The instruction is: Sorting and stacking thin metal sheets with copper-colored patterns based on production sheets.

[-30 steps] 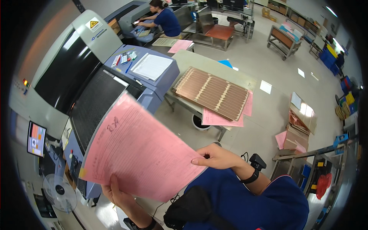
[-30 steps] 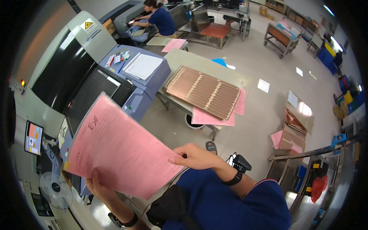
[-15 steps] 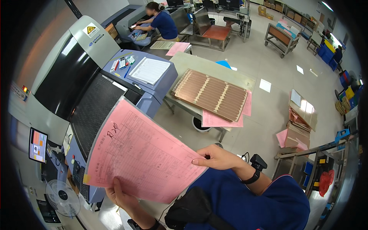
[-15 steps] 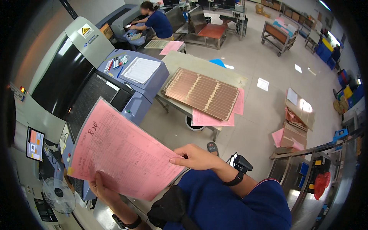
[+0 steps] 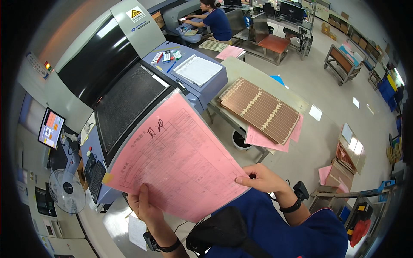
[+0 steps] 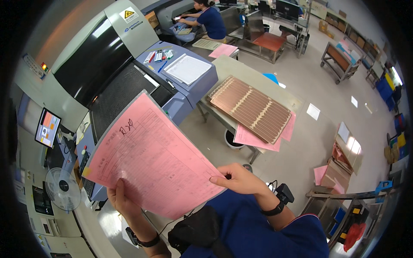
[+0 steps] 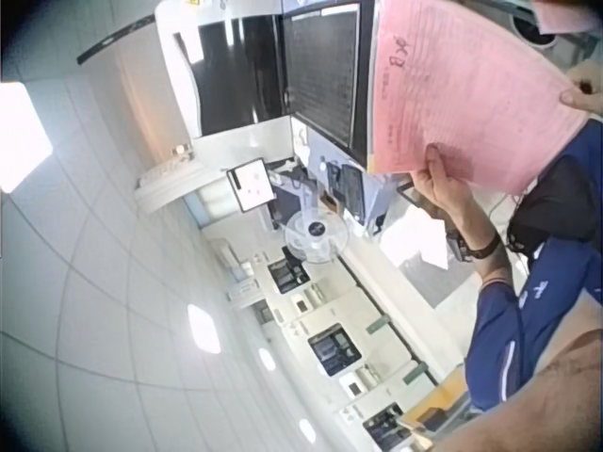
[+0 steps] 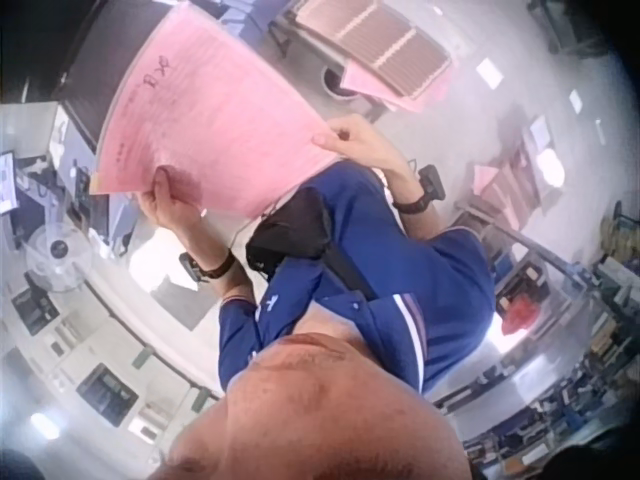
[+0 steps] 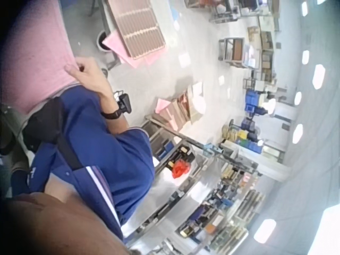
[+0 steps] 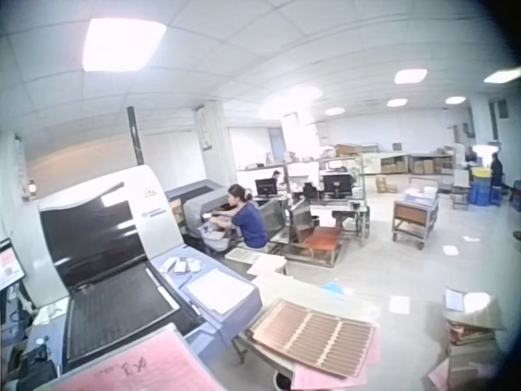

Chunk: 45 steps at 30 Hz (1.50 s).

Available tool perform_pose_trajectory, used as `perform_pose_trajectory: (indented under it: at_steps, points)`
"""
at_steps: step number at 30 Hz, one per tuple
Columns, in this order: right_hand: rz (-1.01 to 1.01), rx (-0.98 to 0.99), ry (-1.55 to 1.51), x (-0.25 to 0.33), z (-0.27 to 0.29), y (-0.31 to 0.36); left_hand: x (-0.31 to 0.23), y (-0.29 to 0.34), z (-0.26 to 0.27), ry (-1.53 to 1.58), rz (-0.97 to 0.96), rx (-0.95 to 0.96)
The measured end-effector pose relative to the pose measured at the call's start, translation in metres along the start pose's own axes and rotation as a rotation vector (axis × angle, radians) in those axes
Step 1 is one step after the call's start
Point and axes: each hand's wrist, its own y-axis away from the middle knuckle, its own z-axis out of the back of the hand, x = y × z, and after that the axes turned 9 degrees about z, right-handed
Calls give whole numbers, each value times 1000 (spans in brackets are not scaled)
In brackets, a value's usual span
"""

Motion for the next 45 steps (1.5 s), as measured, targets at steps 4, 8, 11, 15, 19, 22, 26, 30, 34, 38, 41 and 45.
perform_pose_trajectory:
  at_steps: [4,8,11,15,19,22,26,30,34,38,41,45]
  points:
    - [23,54,67,-3,3,0,2,1,8,6,-22,21]
    - [121,67,78,6,1,1,5,-1,12,128,-72,75]
    - [154,118,69,10,4,3,7,-1,21,167,-65,160]
    - [63,204,110,18,8,5,6,-2,17,151,-72,143]
    - [77,181,86,18,7,6,1,0,6,126,-80,93]
    - [58,194,108,20,7,7,0,2,2,100,-86,75]
    - [81,186,89,12,6,7,-2,3,1,78,-82,61]
    - [58,181,91,10,6,9,2,4,3,84,-65,52]
    - [40,181,94,14,7,9,4,4,6,91,-65,82]
    - [71,156,81,8,5,9,3,4,6,83,-68,108]
    - [67,168,95,8,5,8,2,5,2,93,-80,96]
    - [43,167,98,9,5,7,5,5,6,70,-71,84]
